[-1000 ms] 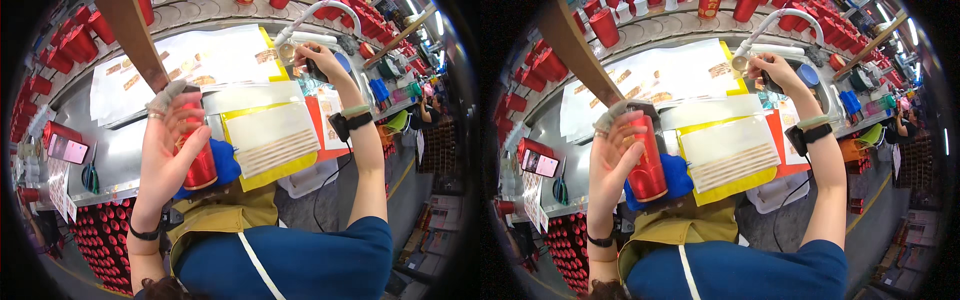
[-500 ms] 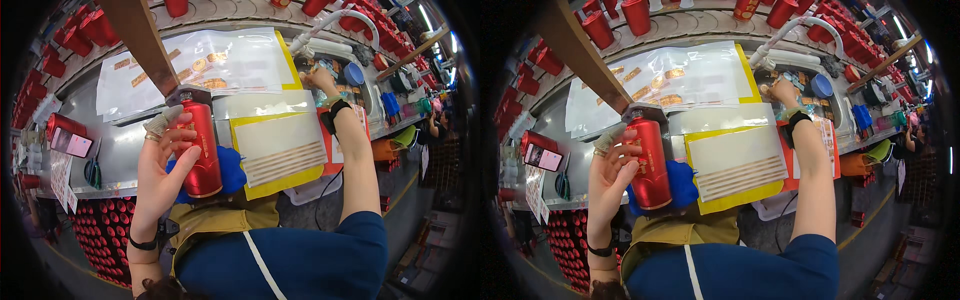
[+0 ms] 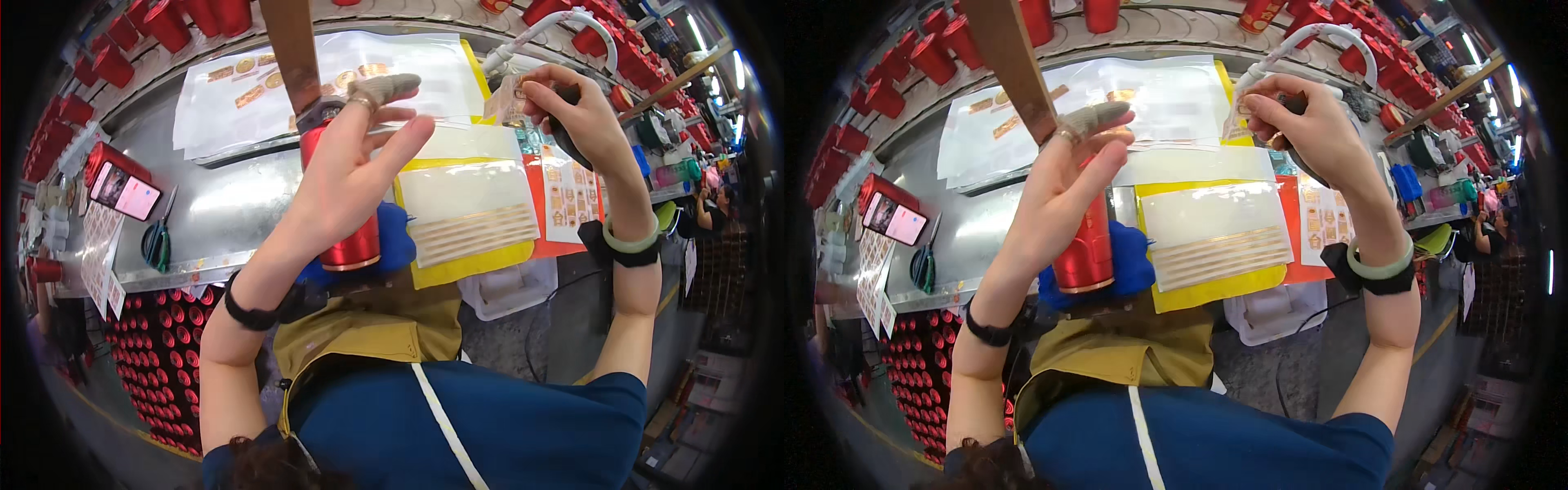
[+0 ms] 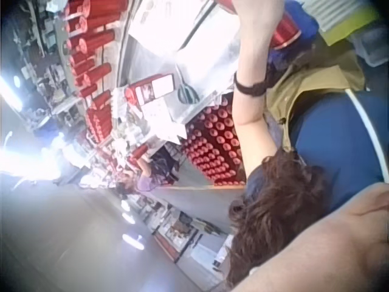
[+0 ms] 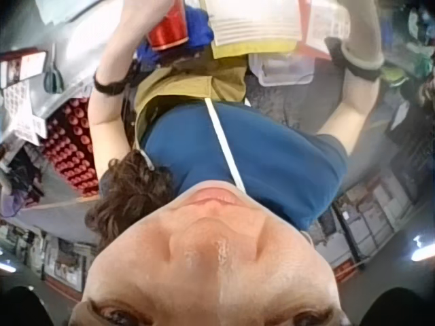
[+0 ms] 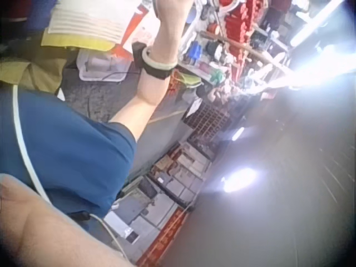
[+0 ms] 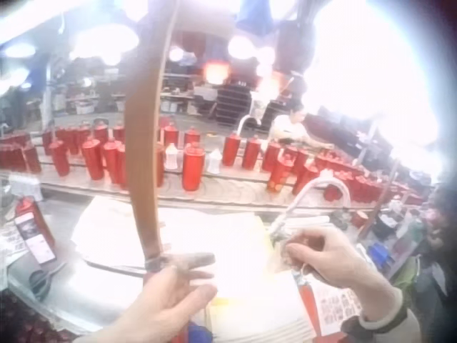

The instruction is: Applying decorative gold decals to red metal tumblers and smoothing them with a small squeegee tool.

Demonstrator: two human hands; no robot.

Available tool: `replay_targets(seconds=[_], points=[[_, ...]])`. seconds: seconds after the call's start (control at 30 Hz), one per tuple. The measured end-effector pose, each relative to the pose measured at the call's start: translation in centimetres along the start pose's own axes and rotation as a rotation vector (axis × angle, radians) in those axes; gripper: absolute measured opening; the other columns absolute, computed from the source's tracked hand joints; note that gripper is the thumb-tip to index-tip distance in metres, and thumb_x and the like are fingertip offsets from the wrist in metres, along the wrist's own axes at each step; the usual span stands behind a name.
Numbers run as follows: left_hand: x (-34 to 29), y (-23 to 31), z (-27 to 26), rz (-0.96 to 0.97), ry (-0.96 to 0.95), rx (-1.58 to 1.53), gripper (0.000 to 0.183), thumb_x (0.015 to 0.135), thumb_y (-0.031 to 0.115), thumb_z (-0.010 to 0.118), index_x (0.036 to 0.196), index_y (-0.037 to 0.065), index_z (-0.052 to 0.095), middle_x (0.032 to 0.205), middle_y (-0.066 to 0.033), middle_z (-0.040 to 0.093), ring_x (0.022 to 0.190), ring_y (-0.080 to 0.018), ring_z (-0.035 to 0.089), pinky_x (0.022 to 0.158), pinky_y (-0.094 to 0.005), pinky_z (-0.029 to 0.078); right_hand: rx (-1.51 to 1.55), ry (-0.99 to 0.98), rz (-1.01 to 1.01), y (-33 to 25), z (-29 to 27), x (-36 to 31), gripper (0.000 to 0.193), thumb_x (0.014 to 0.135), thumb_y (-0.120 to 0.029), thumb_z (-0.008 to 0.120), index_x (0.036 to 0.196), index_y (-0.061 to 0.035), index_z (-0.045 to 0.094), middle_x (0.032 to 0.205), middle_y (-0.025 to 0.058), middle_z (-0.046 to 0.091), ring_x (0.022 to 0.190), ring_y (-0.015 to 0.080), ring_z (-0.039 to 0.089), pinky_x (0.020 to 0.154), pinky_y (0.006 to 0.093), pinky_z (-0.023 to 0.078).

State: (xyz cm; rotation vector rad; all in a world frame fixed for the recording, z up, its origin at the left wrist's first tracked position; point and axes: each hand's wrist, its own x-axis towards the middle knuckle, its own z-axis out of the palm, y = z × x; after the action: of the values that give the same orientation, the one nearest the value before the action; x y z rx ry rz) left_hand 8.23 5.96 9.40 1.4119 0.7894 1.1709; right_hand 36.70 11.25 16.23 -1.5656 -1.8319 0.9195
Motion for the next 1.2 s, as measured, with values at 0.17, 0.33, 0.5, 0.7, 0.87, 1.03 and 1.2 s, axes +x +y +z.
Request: replay_targets(seconds=[0.17,0.33,0.5,0.7,0.87,1.03,1.2], points=[[1.1,-1.0,-0.3,0.053,-0.053,0.184,0.079,0.110,0.058,0.024,0.151,-0.008,0.037,0.153,-0.0208,0.047,0.145,-0.0276,0.041,0.121,-0.0422,0.032,0.166,-0.210,-0.169,-6.4,3.0,-3.6,0.023,0.101,-0.021,0.067,0.110,-0.0005,0.071,0.083,0.0031,0.070,0.072,0.0062,0.064,0.064,0.0221,0.050],[-2.9,-0.4,-1.9,-0.147,-0.055,-0.167,0.048,0.111,0.038,0.043,0.125,-0.005,0.059,0.111,-0.0074,0.063,0.105,-0.0144,0.059,0.098,-0.0307,0.046,0.273,-0.254,-0.181,-7.5,6.0,-5.2,0.022,0.100,-0.020,0.068,0.110,-0.0004,0.070,0.079,0.0023,0.070,0.069,0.0061,0.063,0.064,0.0221,0.050],[-7.7,1.5,-4.4,-0.190,-0.035,-0.131,0.028,0.102,0.004,0.057,0.129,-0.002,0.057,0.110,-0.0034,0.063,0.094,-0.0075,0.060,0.083,-0.0252,0.050,0.393,-0.366,-0.105,-5.8,9.3,-6.6,0.021,0.100,-0.017,0.066,0.110,0.0016,0.069,0.080,0.0030,0.070,0.070,0.0056,0.062,0.063,0.0225,0.050],[-11.4,3.5,-6.3,-0.335,-0.125,0.340,0.037,0.097,0.001,0.061,0.134,-0.003,0.057,0.098,-0.0016,0.064,0.088,-0.0077,0.060,0.078,-0.0245,0.048,0.591,-0.436,0.132,-4.0,12.4,-9.5,0.022,0.101,-0.016,0.066,0.113,0.0025,0.066,0.084,0.0046,0.070,0.074,0.0078,0.066,0.066,0.0226,0.053],[-10.9,-1.2,-7.4,-0.243,0.025,0.431,0.022,0.093,0.006,0.068,0.113,-0.003,0.065,0.088,-0.0077,0.070,0.072,-0.0108,0.064,0.066,-0.0264,0.051,0.562,-0.378,0.168,0.0,16.5,-8.5,0.022,0.101,-0.019,0.067,0.111,0.0013,0.067,0.084,0.0051,0.071,0.073,0.0085,0.066,0.065,0.0229,0.053],[-10.5,-2.3,-7.2,-0.238,0.103,0.457,0.030,0.093,0.007,0.072,0.119,-0.003,0.062,0.087,-0.0061,0.067,0.072,-0.0089,0.062,0.065,-0.0261,0.052,0.416,-0.264,0.094,1.5,18.0,-8.2,0.022,0.099,-0.020,0.069,0.105,0.0013,0.068,0.081,0.0040,0.070,0.072,0.0075,0.064,0.064,0.0227,0.051],[-11.3,-5.1,-8.2,-0.293,0.145,0.189,0.044,0.095,0.012,0.074,0.132,-0.001,0.054,0.093,-0.0039,0.064,0.081,-0.0084,0.062,0.072,-0.0247,0.053,0.359,-0.231,0.075,2.1,18.5,-8.2,0.021,0.097,-0.017,0.070,0.106,0.0023,0.069,0.082,0.0009,0.067,0.073,0.0067,0.060,0.065,0.0236,0.048]])
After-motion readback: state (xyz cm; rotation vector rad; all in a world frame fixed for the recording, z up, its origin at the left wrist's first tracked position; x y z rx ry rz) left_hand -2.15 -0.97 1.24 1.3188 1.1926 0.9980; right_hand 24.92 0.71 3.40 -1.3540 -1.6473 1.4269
